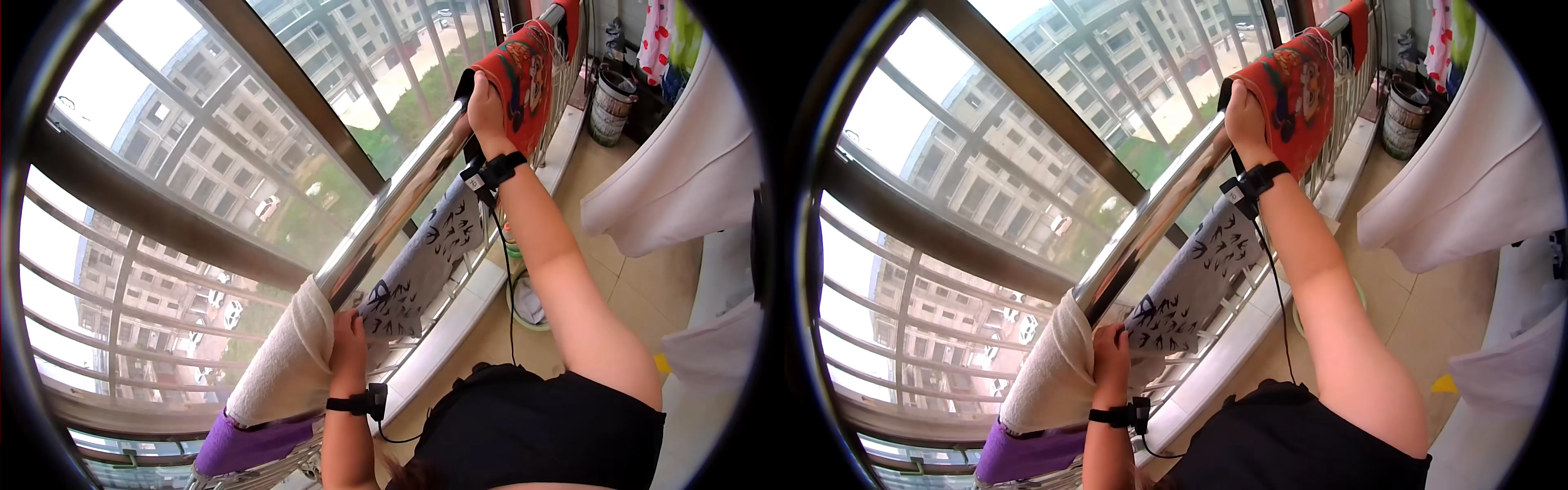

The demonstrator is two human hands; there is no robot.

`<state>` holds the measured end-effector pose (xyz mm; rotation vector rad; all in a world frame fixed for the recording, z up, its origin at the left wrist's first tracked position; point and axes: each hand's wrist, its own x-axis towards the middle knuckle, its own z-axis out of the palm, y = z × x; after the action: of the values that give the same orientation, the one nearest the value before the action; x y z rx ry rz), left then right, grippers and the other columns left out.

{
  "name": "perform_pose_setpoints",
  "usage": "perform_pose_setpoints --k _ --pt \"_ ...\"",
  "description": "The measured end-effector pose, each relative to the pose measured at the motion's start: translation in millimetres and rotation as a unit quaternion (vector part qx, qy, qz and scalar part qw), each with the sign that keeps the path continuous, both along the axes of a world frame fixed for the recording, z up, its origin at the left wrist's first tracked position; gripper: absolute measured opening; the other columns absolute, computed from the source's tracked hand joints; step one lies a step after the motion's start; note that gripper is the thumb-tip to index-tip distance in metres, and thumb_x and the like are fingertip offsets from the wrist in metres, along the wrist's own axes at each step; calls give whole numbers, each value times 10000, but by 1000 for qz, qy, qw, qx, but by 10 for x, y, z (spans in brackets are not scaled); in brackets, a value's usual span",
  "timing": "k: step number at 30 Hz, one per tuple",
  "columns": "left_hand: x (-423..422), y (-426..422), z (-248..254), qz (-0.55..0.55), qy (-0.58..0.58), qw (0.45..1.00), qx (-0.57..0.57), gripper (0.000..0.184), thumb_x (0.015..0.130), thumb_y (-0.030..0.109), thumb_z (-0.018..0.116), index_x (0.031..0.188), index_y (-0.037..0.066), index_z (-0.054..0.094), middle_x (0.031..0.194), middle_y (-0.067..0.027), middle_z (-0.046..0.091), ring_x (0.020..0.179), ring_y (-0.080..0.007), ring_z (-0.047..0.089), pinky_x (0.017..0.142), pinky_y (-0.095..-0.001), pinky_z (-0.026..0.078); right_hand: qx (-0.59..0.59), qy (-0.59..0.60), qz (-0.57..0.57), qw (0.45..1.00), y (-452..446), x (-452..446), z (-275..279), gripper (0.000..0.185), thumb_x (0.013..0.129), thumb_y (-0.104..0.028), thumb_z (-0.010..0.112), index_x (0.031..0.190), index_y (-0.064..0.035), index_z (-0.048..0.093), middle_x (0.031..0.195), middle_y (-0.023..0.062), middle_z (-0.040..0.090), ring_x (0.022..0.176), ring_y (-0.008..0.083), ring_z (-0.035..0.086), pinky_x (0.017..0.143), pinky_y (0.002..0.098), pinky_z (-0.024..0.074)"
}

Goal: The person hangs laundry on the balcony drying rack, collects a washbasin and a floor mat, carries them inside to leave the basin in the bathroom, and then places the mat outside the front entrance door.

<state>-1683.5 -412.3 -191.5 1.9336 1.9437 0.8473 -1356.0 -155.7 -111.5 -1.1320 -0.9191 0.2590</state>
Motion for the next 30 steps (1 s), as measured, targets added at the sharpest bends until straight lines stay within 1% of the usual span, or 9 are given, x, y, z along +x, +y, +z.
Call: perform_pose_setpoints --k 10,13,15,16,22,25,27,28,30 --pt "8 -23 37 -9 3 1000 1 154 790 76 548 918 -6 574 901 -153 552 869 -315 523 774 -358 414 -51 1 -11 999 287 406 -79 607 871 -408 272 1010 125 525 1062 336 513 1098 408 447 944 358 334" --pt "9 -12 37 -11 -24 1000 6 148 789 74 549 912 -5 569 891 -152 547 866 -314 521 770 -359 414 -135 -6 -15 991 436 690 -125 647 853 -447 267 1038 122 515 1088 343 494 1127 409 425 956 365 316" --pt "-11 0 -3 -13 -20 1000 10 141 784 67 553 903 -5 569 888 -152 545 863 -312 519 767 -357 413 -149 20 7 989 565 862 -464 634 857 -440 264 1064 106 511 1112 336 487 1155 379 420 967 352 301" --pt "-7 8 -8 -8 -21 1000 10 141 784 67 553 903 -5 569 888 -152 545 863 -312 519 767 -357 413 -108 13 23 994 721 984 -682 617 860 -434 268 1088 88 507 1137 325 481 1182 345 408 978 337 286" --pt "43 -3 56 0 -13 1000 -3 133 782 64 553 894 -8 562 888 -153 543 859 -317 516 776 -358 413 -37 66 147 986 329 724 -536 689 909 -508 268 1192 95 442 1228 179 475 1197 246 396 998 287 255" --pt "38 1 48 -1 -22 1000 8 139 783 62 549 901 -11 557 902 -157 546 876 -323 515 784 -361 412 -96 133 196 967 121 588 -913 653 912 -475 340 1311 42 313 1379 128 310 1270 201 283 1033 278 191" --pt "15 -6 24 10 -23 1000 16 161 788 48 518 935 -11 542 923 -164 547 897 -334 512 790 -366 413 -113 -130 81 982 -93 524 -1140 441 870 -352 453 1059 29 570 1056 186 575 994 283 535 889 330 375" --pt "-11 -9 -6 13 -22 1000 14 161 788 48 518 935 -11 542 923 -164 547 897 -334 512 790 -366 413 -115 -130 85 981 -200 481 -1231 441 870 -352 453 1059 29 570 1056 186 575 994 283 535 889 330 375" --pt "-67 -2 -68 37 7 999 9 184 791 40 482 964 -9 524 936 -174 545 899 -338 517 785 -365 417 -192 -233 106 948 -357 375 -1332 241 775 -223 582 859 -3 634 844 151 593 786 262 577 734 327 445"
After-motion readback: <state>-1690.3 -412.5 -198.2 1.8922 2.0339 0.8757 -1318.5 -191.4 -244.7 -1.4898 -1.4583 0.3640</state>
